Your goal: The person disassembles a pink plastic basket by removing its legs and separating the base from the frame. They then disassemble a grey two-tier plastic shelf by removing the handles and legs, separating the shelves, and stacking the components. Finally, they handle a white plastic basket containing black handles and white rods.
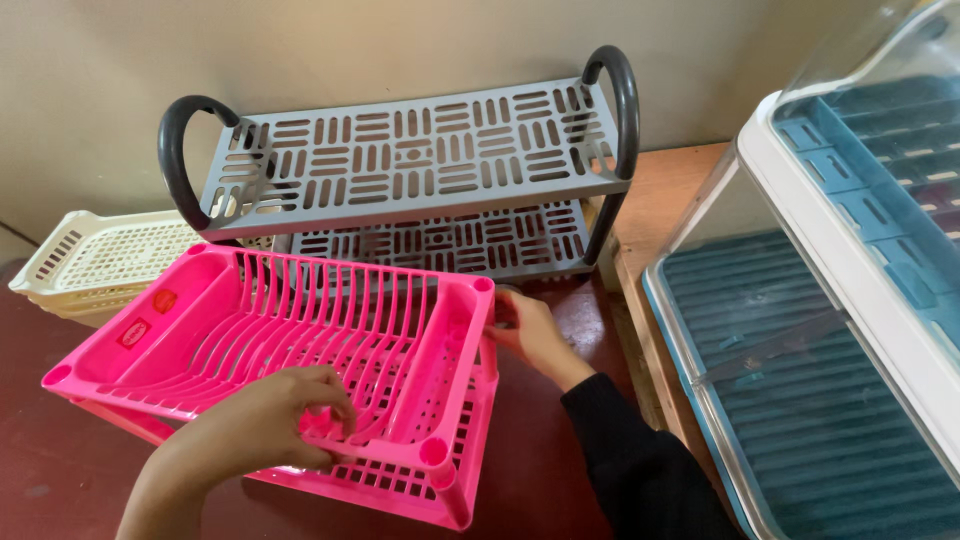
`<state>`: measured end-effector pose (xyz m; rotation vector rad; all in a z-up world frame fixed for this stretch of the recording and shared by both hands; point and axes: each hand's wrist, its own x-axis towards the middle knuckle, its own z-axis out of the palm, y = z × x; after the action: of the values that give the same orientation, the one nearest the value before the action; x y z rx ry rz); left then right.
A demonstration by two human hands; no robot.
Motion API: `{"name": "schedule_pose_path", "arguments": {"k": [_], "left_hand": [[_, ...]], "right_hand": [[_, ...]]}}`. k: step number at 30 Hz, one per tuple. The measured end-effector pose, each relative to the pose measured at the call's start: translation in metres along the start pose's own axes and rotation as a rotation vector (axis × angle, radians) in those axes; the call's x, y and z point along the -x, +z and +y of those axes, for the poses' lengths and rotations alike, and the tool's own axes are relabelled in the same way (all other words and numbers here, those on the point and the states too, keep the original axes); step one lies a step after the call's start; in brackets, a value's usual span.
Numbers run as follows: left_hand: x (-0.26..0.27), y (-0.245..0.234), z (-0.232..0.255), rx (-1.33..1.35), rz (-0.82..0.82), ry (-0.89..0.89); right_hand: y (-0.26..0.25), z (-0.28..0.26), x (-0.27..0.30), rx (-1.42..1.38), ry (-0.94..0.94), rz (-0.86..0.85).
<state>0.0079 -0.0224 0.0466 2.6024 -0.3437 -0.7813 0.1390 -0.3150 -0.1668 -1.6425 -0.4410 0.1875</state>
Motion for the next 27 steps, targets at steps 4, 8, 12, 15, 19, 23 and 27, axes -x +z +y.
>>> {"name": "schedule_pose_path", "arguments": {"k": [4, 8, 12, 15, 19, 23, 27], "left_hand": [[0.000, -0.011, 0.005, -0.141, -0.093, 0.049], [-0.052, -0.011, 0.012, 0.071, 0.125, 0.243], [-0.133, 0.018, 0.024, -0.338, 0.453, 0.408], [-0.162, 0.022, 0.014, -0.328, 0.301, 0.248], [-0.164, 0.012, 0.001, -0.123, 0.305, 0.347], [-0.160, -0.002, 0.001, -0.051, 0.203, 0.307], [-0.158, -0.012, 0.006, 0.005, 0.125, 0.292]], "right_hand": [[0.001, 0.000, 0.009, -0.030, -0.001, 0.002], [0.009, -0.009, 0.008, -0.153, -0.018, -0.029], [0.010, -0.010, 0.011, 0.112, -0.034, -0.056], [0.014, -0.003, 0.013, -0.018, -0.067, -0.079], [0.018, 0.001, 0.012, -0.218, 0.020, -0.089], [0.019, -0.011, 0.012, 0.127, -0.005, -0.048], [0.012, -0.026, 0.012, 0.053, -0.071, -0.088]]}}
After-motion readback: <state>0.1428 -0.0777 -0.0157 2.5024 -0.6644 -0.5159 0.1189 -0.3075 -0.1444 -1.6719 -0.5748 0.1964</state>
